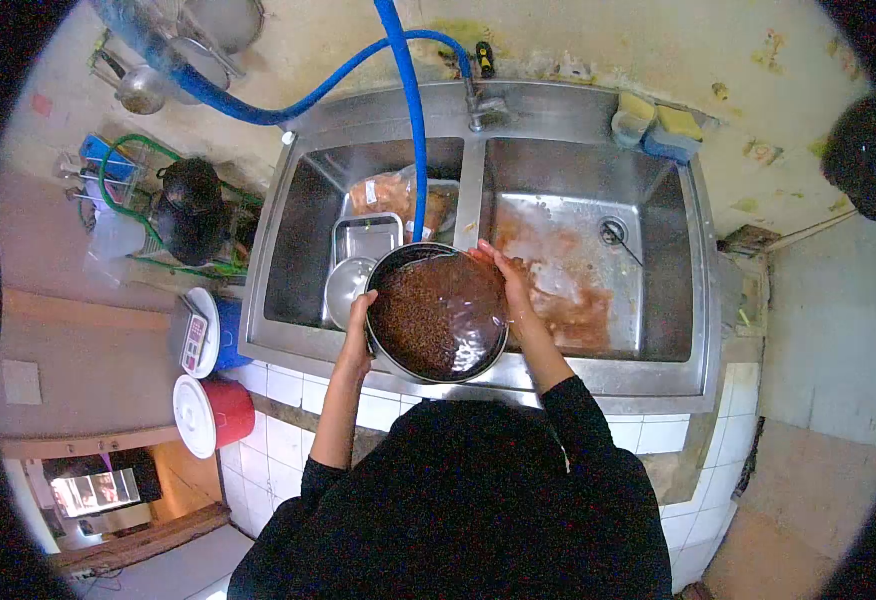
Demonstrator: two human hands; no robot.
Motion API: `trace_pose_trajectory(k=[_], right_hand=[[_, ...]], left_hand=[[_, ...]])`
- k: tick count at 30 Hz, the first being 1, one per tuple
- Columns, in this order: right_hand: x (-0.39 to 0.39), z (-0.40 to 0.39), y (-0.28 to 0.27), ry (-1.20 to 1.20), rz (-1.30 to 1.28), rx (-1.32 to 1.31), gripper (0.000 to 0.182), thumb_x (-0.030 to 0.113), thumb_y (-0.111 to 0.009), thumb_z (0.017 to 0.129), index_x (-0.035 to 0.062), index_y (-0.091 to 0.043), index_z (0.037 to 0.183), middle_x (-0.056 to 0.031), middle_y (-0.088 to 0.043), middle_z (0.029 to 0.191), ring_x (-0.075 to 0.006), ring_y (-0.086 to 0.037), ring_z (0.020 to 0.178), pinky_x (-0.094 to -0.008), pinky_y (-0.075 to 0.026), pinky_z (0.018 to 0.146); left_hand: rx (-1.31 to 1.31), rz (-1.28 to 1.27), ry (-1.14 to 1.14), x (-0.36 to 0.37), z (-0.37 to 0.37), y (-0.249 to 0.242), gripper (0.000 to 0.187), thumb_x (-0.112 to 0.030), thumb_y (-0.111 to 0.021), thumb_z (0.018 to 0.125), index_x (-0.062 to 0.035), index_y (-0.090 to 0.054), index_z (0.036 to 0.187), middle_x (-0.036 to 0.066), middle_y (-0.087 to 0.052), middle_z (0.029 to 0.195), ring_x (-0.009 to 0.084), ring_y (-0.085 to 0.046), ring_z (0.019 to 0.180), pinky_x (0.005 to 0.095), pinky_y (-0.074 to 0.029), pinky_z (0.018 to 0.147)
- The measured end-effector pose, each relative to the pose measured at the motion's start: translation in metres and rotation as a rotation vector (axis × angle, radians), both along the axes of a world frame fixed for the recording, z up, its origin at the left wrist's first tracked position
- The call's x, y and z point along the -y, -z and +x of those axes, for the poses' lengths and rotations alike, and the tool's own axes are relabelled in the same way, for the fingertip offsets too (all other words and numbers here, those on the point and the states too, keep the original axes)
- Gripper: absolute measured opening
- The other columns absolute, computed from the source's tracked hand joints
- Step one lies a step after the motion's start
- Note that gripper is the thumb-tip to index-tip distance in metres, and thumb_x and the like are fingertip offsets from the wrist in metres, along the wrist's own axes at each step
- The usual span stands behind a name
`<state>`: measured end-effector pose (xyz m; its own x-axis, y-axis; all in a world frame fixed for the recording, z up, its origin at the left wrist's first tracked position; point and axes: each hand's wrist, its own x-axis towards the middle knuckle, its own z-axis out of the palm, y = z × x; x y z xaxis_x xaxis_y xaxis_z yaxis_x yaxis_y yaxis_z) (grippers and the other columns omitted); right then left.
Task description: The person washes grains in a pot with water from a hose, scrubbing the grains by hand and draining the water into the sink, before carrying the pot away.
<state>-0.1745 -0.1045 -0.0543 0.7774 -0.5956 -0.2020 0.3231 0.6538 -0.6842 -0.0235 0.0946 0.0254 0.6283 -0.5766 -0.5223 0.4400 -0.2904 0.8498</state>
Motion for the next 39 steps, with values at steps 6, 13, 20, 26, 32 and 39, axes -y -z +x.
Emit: trace_pose_trajectory(k=[6, 13, 20, 26, 32, 39], right_hand=[[0.0, -0.003, -0.002, 0.003, 0.022, -0.03, 0.047, 0.036, -0.037, 0.09, 0.0044, -0.04, 0.125, -0.012, -0.049, 0.12, -0.0214, -0.043, 0.114, -0.0325, -0.03, 0.098], [0.0, -0.004, 0.001, 0.044, 0.114, -0.018, 0.048, 0.036, -0.04, 0.09, 0.0046, -0.038, 0.126, -0.0129, -0.047, 0.122, -0.0232, -0.042, 0.115, -0.0349, -0.031, 0.098], [0.004, -0.001, 0.025, 0.039, 0.148, 0.05, 0.049, 0.037, -0.04, 0.09, 0.0057, -0.037, 0.127, -0.0119, -0.045, 0.124, -0.0224, -0.041, 0.116, -0.0354, -0.03, 0.099], [0.0, -0.004, 0.015, 0.049, 0.191, 0.027, 0.05, 0.037, -0.041, 0.089, 0.0073, -0.035, 0.128, -0.0093, -0.045, 0.124, -0.0217, -0.04, 0.117, -0.0357, -0.03, 0.099], [0.003, -0.004, 0.019, 0.09, 0.284, 0.061, 0.047, 0.036, -0.043, 0.088, 0.0075, -0.039, 0.126, -0.0085, -0.047, 0.123, -0.0211, -0.041, 0.116, -0.0361, -0.031, 0.099], [0.007, -0.002, 0.033, 0.089, 0.21, 0.065, 0.047, 0.035, -0.043, 0.089, 0.0059, -0.04, 0.125, -0.0098, -0.046, 0.124, -0.0212, -0.041, 0.116, -0.0347, -0.031, 0.099]], left_hand=[[0.048, -0.002, 0.051, 0.006, -0.003, -0.014, 0.061, -0.048, -0.054, 0.074, -0.006, -0.042, 0.116, 0.008, -0.047, 0.113, 0.0212, -0.045, 0.104, 0.0348, -0.036, 0.088], [0.075, -0.004, 0.059, 0.01, -0.003, -0.014, 0.056, -0.046, -0.054, 0.075, -0.0044, -0.047, 0.111, 0.008, -0.051, 0.105, 0.0206, -0.048, 0.096, 0.0329, -0.038, 0.083], [0.067, -0.009, -0.046, 0.01, -0.003, -0.003, 0.05, -0.044, -0.055, 0.077, -0.0019, -0.047, 0.104, 0.008, -0.051, 0.101, 0.0173, -0.045, 0.096, 0.0296, -0.033, 0.086], [0.035, 0.035, 0.002, 0.01, 0.002, 0.004, 0.066, -0.049, -0.058, 0.072, -0.0009, -0.04, 0.114, 0.012, -0.045, 0.111, 0.0217, -0.041, 0.106, 0.0316, -0.029, 0.092], [0.051, 0.028, -0.001, 0.015, -0.003, -0.005, 0.071, -0.05, -0.059, 0.071, 0.0014, -0.038, 0.115, 0.015, -0.044, 0.113, 0.0224, -0.042, 0.105, 0.0321, -0.029, 0.092], [0.084, 0.045, 0.043, 0.016, 0.002, 0.004, 0.079, -0.054, -0.06, 0.069, 0.0014, -0.033, 0.118, 0.017, -0.043, 0.114, 0.0248, -0.041, 0.107, 0.0331, -0.029, 0.092]])
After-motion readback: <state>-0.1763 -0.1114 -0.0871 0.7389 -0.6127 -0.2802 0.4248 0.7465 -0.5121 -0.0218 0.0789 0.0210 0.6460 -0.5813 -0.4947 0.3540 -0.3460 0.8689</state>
